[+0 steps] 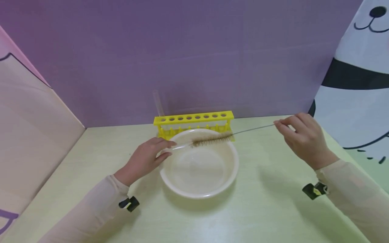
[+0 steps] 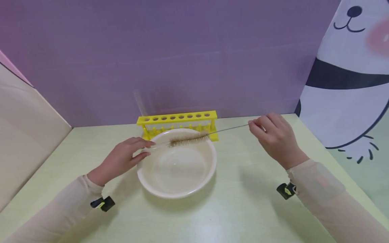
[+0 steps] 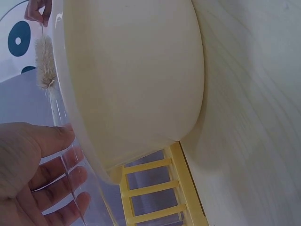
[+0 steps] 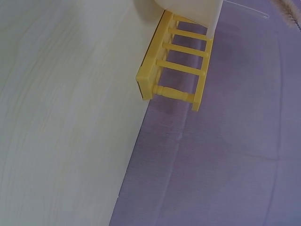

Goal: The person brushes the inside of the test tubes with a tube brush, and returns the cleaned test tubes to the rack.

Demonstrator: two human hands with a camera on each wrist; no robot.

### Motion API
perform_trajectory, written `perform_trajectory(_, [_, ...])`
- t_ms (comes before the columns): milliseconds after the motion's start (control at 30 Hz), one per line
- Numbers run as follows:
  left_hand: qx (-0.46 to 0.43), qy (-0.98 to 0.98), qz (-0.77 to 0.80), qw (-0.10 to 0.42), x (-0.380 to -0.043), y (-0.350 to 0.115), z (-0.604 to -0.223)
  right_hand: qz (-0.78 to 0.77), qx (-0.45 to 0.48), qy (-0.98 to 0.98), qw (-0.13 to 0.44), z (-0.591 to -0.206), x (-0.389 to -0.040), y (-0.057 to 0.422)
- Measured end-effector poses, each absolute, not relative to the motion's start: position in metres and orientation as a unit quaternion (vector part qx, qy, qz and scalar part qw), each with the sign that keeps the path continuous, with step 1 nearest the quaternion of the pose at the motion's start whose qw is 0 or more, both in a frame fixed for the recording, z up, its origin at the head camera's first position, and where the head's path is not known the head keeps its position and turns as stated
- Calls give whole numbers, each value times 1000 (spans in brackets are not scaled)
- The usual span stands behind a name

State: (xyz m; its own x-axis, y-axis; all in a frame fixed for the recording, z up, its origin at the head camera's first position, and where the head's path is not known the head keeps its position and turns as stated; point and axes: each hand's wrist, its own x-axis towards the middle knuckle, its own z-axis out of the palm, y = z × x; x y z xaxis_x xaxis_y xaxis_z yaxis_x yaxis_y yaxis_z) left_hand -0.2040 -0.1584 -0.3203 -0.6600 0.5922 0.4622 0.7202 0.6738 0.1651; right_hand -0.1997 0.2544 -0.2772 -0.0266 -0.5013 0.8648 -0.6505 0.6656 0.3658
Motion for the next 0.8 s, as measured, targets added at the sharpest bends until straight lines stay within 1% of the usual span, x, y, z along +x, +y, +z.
perform_trajectory(800, [-365, -895, -178, 184, -204, -161, -320, 79, 408, -704, 576, -276, -200, 252])
